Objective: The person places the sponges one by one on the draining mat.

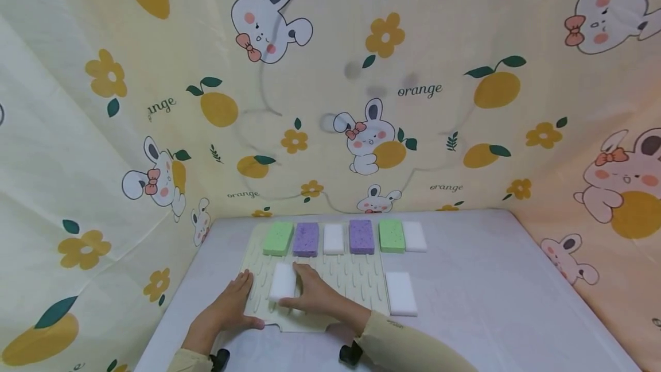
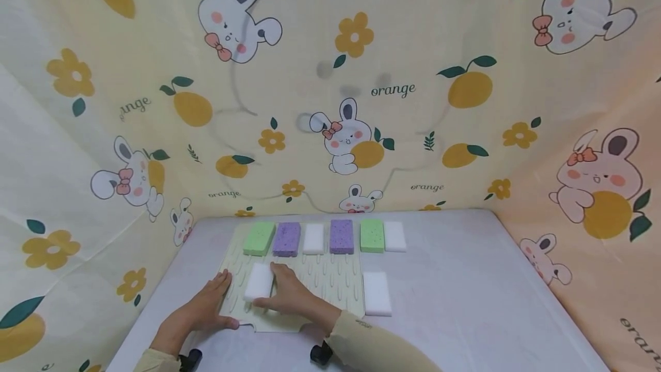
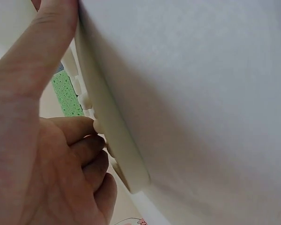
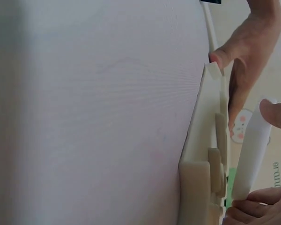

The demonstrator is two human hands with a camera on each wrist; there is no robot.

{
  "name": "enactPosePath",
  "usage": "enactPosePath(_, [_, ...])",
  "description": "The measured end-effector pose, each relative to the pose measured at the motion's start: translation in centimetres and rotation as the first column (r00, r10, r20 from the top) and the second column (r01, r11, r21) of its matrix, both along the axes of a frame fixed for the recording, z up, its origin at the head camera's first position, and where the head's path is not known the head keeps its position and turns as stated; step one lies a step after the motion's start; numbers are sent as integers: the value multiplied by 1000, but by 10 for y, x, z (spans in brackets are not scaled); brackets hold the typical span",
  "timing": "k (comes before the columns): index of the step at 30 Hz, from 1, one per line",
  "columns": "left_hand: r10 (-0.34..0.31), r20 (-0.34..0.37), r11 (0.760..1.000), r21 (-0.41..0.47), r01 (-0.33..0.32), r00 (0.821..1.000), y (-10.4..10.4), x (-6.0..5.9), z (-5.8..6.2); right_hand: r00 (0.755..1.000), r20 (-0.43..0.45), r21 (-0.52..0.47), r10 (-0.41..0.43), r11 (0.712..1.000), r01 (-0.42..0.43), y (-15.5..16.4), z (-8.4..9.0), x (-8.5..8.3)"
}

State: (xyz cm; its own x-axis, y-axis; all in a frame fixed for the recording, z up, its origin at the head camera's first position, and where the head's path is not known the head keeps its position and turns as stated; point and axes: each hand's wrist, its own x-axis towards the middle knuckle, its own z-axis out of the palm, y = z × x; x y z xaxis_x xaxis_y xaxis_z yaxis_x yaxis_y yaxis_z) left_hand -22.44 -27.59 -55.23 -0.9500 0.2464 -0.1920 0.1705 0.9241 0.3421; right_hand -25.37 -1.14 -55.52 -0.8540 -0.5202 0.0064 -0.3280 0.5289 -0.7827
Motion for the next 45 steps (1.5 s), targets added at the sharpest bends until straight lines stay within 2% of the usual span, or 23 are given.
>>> enactPosePath(7, [13,5,1000,3,-13,1000,1,1,2,1000,-18,11,-6,1000,7,-8,-6,-4])
enactPosePath(15, [1,11,1000,25,-1,1000,-1,4,0,1000,16,-18,14,1000,-14,-19,-7,-4])
enactPosePath(32, [8,8,1000,6,-8,1000,0,1,5,999,-28,39,29,999,-28,-29,-12,-10])
enactPosePath(40, [-2,5,1000,13,2,1000,0,0,2,999,-49,72,24,997,-20,-30,-14,-10])
enactPosePath(45, [-12,-6,1000,7,12,1000,-1,0,-2,1000,-23,63,21,998,-20,-29,-14,-10])
